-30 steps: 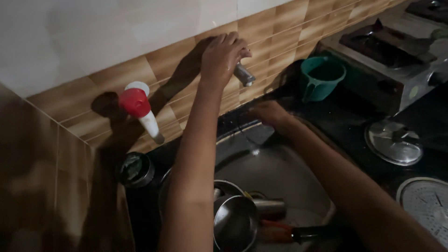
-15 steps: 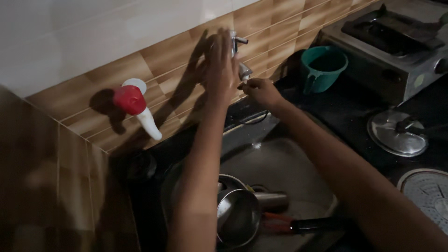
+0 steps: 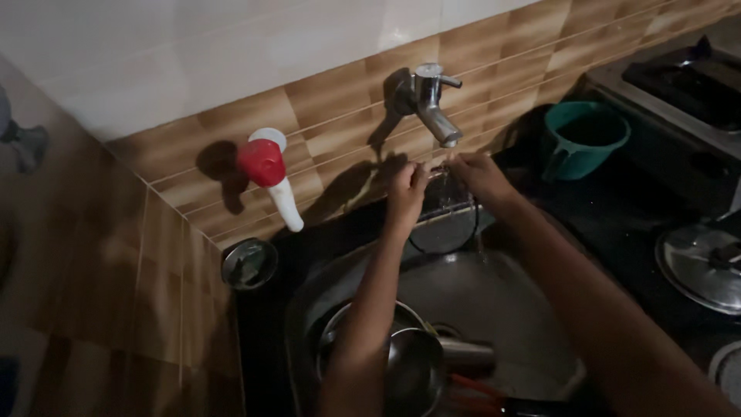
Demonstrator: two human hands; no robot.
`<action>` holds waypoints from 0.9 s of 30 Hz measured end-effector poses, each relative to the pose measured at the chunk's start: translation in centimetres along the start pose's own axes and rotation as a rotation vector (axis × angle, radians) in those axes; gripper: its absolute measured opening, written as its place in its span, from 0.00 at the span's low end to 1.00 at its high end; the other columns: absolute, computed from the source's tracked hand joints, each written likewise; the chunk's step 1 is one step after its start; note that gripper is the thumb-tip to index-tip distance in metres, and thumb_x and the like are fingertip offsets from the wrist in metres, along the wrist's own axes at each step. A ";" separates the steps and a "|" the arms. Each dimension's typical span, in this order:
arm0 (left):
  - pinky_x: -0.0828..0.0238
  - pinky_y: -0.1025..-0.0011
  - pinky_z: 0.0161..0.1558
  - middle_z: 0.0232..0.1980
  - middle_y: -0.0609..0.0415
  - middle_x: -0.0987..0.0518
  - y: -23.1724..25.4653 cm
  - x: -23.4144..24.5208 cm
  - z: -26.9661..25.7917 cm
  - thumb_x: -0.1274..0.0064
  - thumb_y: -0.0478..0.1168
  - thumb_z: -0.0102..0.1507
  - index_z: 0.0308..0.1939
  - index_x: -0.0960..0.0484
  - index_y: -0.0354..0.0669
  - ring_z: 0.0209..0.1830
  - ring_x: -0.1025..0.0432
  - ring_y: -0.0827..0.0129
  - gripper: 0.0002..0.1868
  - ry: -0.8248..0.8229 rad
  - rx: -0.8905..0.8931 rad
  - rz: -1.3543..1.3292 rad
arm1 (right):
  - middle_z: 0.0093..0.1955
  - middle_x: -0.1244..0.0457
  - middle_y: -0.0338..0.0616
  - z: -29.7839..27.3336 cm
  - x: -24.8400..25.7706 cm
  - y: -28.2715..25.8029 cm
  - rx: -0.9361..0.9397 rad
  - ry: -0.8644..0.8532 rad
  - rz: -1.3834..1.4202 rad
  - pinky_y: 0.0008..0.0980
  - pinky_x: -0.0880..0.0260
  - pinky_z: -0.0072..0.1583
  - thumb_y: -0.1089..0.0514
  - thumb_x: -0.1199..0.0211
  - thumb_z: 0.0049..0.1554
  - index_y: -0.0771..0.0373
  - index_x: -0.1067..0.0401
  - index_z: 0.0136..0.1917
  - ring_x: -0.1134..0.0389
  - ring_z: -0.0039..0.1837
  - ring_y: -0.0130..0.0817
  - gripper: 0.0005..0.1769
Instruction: The person washes a pressure cooker at the kitchen sink. They turn on the tap, rinse the cooker body and its metal lid, scrub the cooker's base and interior by hand with a scrub pad, and continue scrubbing the base under running water.
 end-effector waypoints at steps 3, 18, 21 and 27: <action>0.29 0.65 0.40 0.31 0.47 0.20 0.0 -0.3 0.8 0.50 0.44 0.74 0.37 0.20 0.32 0.31 0.26 0.66 0.17 -0.030 -0.075 0.162 | 0.45 0.30 0.42 -1.2 -0.1 -1.6 0.012 -0.126 0.238 0.30 0.30 0.54 0.58 0.42 0.64 0.70 0.25 0.52 0.30 0.50 0.31 0.12; 0.31 0.71 0.53 0.43 0.54 0.20 2.1 -0.7 -1.0 0.53 0.46 0.74 0.49 0.21 0.32 0.47 0.27 0.73 0.17 -0.052 -0.198 -0.145 | 0.47 0.30 0.44 -2.3 -0.1 -1.5 -0.128 -0.193 0.384 0.31 0.30 0.58 0.57 0.35 0.61 0.69 0.23 0.55 0.30 0.51 0.33 0.14; 0.29 0.74 0.49 0.42 0.57 0.21 1.3 -1.1 -1.0 0.52 0.48 0.74 0.51 0.23 0.36 0.43 0.27 0.76 0.16 -0.078 -0.079 -0.303 | 0.53 0.28 0.42 -2.8 -0.9 -3.1 -0.086 -0.279 0.475 0.34 0.28 0.63 0.59 0.38 0.56 0.65 0.24 0.57 0.28 0.56 0.32 0.15; 0.48 0.72 0.27 0.31 0.64 0.33 -4.5 1.1 -0.1 0.51 0.49 0.74 0.39 0.30 0.47 0.26 0.40 0.77 0.13 0.376 0.254 -0.674 | 0.54 0.32 0.35 -3.9 -2.3 -1.0 -0.128 -0.314 0.458 0.31 0.38 0.59 0.51 0.39 0.61 0.65 0.28 0.65 0.35 0.56 0.28 0.23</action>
Point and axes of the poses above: each hand's wrist, its own z-axis towards the middle knuckle, its own x-axis out of the back of the hand, y = z × x, the point moved 7 cm from there along z, towards the middle knuckle
